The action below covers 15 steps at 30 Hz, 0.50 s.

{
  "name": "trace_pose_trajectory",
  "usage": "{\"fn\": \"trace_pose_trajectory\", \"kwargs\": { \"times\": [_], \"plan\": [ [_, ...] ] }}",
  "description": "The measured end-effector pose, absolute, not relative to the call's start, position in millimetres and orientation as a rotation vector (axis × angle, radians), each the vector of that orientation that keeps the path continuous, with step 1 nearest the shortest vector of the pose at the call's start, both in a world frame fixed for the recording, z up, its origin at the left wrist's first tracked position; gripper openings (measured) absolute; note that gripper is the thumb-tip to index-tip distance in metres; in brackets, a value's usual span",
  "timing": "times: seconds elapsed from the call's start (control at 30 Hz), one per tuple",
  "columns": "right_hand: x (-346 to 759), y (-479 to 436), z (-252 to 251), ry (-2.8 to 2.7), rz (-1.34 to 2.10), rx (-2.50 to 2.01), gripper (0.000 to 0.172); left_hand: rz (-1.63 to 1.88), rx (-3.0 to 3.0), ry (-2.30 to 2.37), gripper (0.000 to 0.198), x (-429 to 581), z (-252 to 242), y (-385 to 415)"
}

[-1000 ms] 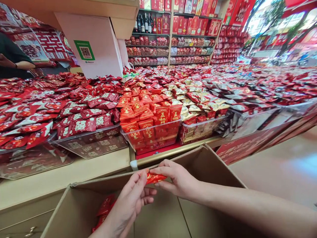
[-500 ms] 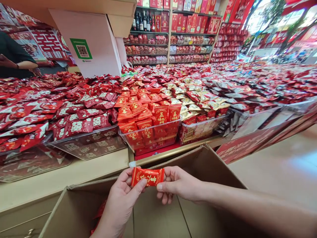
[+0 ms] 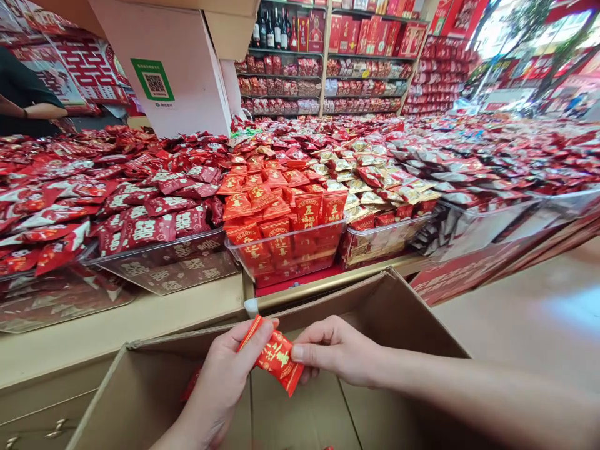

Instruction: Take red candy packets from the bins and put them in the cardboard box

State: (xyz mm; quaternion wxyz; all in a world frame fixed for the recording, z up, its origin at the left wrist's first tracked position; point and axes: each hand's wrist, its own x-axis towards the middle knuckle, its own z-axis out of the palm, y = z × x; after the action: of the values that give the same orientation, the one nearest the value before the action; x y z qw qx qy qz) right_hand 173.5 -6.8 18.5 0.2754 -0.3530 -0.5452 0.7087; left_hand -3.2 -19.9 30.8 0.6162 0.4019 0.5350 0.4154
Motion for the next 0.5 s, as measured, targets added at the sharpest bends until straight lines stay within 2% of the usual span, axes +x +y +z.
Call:
{"fn": "trace_pose_trajectory", "kwargs": {
  "times": [0.17,0.33,0.5],
  "plan": [
    [175,-8,14,-1.763,1.704,-1.025,0.037,0.988,0.83,1.264,0.028,-3,29,-20],
    [173,-7,21,-1.708,1.708,-0.957,0.035,1.023,0.7,1.221,0.028,-1,40,-18],
    [173,-8,15,-1.68,1.644,-0.968,0.037,1.023,0.726,1.168,0.047,5,42,-22]
  ]
}}
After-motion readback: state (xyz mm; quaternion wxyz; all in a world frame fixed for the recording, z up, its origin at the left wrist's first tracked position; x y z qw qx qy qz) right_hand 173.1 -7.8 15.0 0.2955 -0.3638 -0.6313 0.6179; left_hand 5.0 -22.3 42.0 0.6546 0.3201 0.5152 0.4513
